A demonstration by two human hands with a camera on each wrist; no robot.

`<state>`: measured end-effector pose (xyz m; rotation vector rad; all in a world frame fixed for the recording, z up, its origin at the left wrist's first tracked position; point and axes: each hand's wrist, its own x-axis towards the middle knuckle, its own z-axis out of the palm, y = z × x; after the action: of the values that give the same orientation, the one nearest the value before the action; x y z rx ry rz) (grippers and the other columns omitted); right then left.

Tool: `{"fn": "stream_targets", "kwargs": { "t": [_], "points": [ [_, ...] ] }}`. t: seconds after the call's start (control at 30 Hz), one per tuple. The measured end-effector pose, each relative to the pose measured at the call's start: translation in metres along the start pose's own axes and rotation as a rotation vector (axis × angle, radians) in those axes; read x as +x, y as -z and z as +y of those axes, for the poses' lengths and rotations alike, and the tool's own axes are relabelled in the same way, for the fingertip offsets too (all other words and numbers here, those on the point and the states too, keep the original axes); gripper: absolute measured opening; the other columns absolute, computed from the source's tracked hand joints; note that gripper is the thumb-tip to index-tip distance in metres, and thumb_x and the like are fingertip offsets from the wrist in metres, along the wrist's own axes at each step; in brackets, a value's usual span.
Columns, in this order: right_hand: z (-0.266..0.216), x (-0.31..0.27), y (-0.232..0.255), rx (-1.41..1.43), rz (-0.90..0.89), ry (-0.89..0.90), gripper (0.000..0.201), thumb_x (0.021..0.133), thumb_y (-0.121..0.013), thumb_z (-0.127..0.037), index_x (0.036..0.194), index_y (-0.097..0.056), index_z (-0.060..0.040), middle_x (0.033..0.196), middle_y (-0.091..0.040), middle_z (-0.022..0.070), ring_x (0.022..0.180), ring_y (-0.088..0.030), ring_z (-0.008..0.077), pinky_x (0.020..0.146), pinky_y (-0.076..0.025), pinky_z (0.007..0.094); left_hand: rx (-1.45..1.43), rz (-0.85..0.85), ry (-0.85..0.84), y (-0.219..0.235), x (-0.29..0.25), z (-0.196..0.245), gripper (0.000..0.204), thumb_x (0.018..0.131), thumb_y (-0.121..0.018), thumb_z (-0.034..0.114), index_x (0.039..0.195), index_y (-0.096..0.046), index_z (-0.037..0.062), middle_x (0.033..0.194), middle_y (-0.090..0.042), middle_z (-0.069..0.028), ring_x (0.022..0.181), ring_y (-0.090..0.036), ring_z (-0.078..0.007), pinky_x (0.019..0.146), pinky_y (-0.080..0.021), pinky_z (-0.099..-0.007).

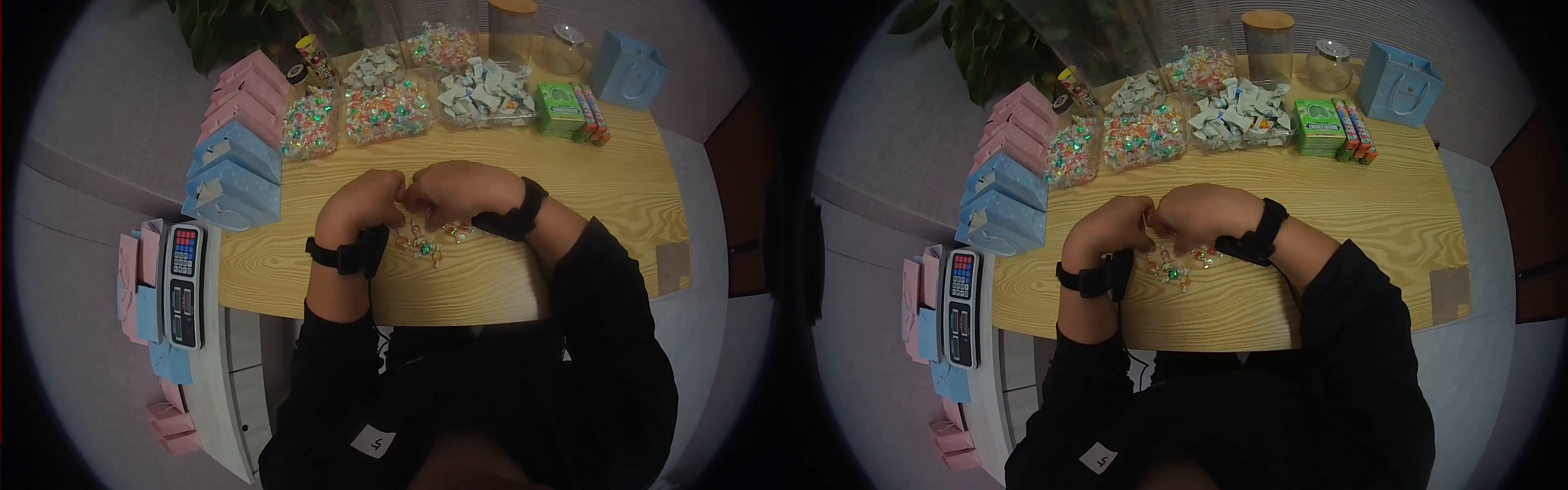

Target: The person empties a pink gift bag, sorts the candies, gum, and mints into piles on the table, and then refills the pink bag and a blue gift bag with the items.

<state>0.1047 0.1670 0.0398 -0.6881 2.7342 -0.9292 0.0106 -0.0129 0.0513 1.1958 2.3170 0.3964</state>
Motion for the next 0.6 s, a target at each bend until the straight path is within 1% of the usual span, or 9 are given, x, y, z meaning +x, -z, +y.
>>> {"fn": "stream_targets", "kwargs": {
  "t": [0.07,0.2,0.3,0.33,0.37,0.4,0.5,0.57,0.6],
  "points": [
    [0.001,0.004,-0.001,-0.085,-0.108,-0.046,0.021,0.074,-0.071,-0.014,0.092,-0.066,-0.004,0.079,-0.066,0.0125,0.077,-0.064,0.0316,0.068,-0.048,0.041,0.033,-0.029,-0.015,-0.001,0.005,0.003,0.03,0.061,-0.077,0.009,0.087,-0.064,0.0002,0.079,-0.067,-0.0168,0.078,-0.067,-0.031,0.067,-0.052,-0.0379],
    [-0.007,0.0,0.018,-0.214,-0.123,-0.184,0.024,0.072,-0.073,-0.017,0.092,-0.069,-0.0047,0.083,-0.068,0.0137,0.082,-0.065,0.0322,0.07,-0.051,0.0417,-0.005,-0.04,-0.029,0.0,0.011,-0.001,0.022,0.064,-0.073,0.01,0.082,-0.065,-0.0007,0.075,-0.066,-0.0166,0.072,-0.066,-0.03,0.064,-0.052,-0.0369],
    [0.012,0.0,0.034,-0.051,0.205,-0.089,0.023,0.076,-0.072,-0.019,0.093,-0.068,-0.0037,0.082,-0.068,0.0143,0.079,-0.066,0.0324,0.07,-0.051,0.0405,-0.1,-0.065,0.066,0.001,0.011,-0.006,0.014,0.069,-0.068,0.008,0.078,-0.063,-0.0016,0.068,-0.064,-0.0143,0.062,-0.064,-0.0245,0.058,-0.051,-0.0347],
    [0.018,0.004,0.034,-0.052,0.205,-0.088,0.023,0.076,-0.072,-0.019,0.093,-0.068,-0.0037,0.082,-0.068,0.0143,0.079,-0.066,0.0324,0.07,-0.051,0.0405,-0.165,-0.069,0.07,0.002,0.011,-0.008,0.011,0.073,-0.069,0.007,0.079,-0.062,-0.0005,0.066,-0.063,-0.009,0.058,-0.061,-0.0175,0.053,-0.048,-0.0303],
    [0.024,0.007,0.032,0.101,0.448,-0.101,0.023,0.078,-0.071,-0.018,0.095,-0.068,-0.0035,0.082,-0.068,0.0142,0.08,-0.066,0.0321,0.071,-0.051,0.0399,-0.229,-0.074,0.075,0.003,0.01,-0.01,0.01,0.077,-0.069,0.005,0.079,-0.061,0.0006,0.065,-0.061,-0.0037,0.055,-0.059,-0.0105,0.048,-0.045,-0.0259],
    [0.025,0.009,0.032,0.256,0.69,-0.113,0.022,0.08,-0.07,-0.017,0.096,-0.068,-0.0032,0.083,-0.068,0.0141,0.081,-0.066,0.0318,0.072,-0.052,0.0394,-0.228,-0.075,0.075,0.006,0.009,-0.009,0.01,0.077,-0.069,0.005,0.079,-0.061,0.0006,0.065,-0.061,-0.0037,0.055,-0.059,-0.0105,0.048,-0.045,-0.0259],
    [0.025,0.006,0.035,0.155,0.646,-0.153,0.019,0.082,-0.067,-0.015,0.098,-0.067,-0.0038,0.083,-0.068,0.0131,0.082,-0.066,0.0315,0.071,-0.051,0.0402,-0.445,-0.05,0.12,0.014,0.005,-0.006,0.006,0.082,-0.066,0.004,0.082,-0.061,0.0007,0.069,-0.064,-0.0039,0.058,-0.062,-0.0112,0.051,-0.048,-0.0244],
    [0.017,0.001,0.039,0.061,0.513,-0.19,0.017,0.082,-0.068,-0.015,0.095,-0.067,-0.004,0.082,-0.068,0.013,0.081,-0.065,0.0317,0.071,-0.051,0.0407,-0.794,0.306,-0.095,0.017,0.005,-0.008,0.004,0.086,-0.064,0.003,0.088,-0.061,-0.0002,0.077,-0.066,-0.0043,0.062,-0.065,-0.0119,0.055,-0.052,-0.0238],
    [0.014,-0.002,0.04,-0.035,0.379,-0.226,0.016,0.082,-0.068,-0.015,0.093,-0.067,-0.0042,0.081,-0.067,0.013,0.08,-0.065,0.0319,0.07,-0.051,0.0412,-0.795,0.307,-0.094,0.017,0.008,-0.009,0.004,0.086,-0.064,0.003,0.088,-0.061,-0.0002,0.077,-0.066,-0.0043,0.062,-0.065,-0.0119,0.055,-0.052,-0.0238]
  ]
}}
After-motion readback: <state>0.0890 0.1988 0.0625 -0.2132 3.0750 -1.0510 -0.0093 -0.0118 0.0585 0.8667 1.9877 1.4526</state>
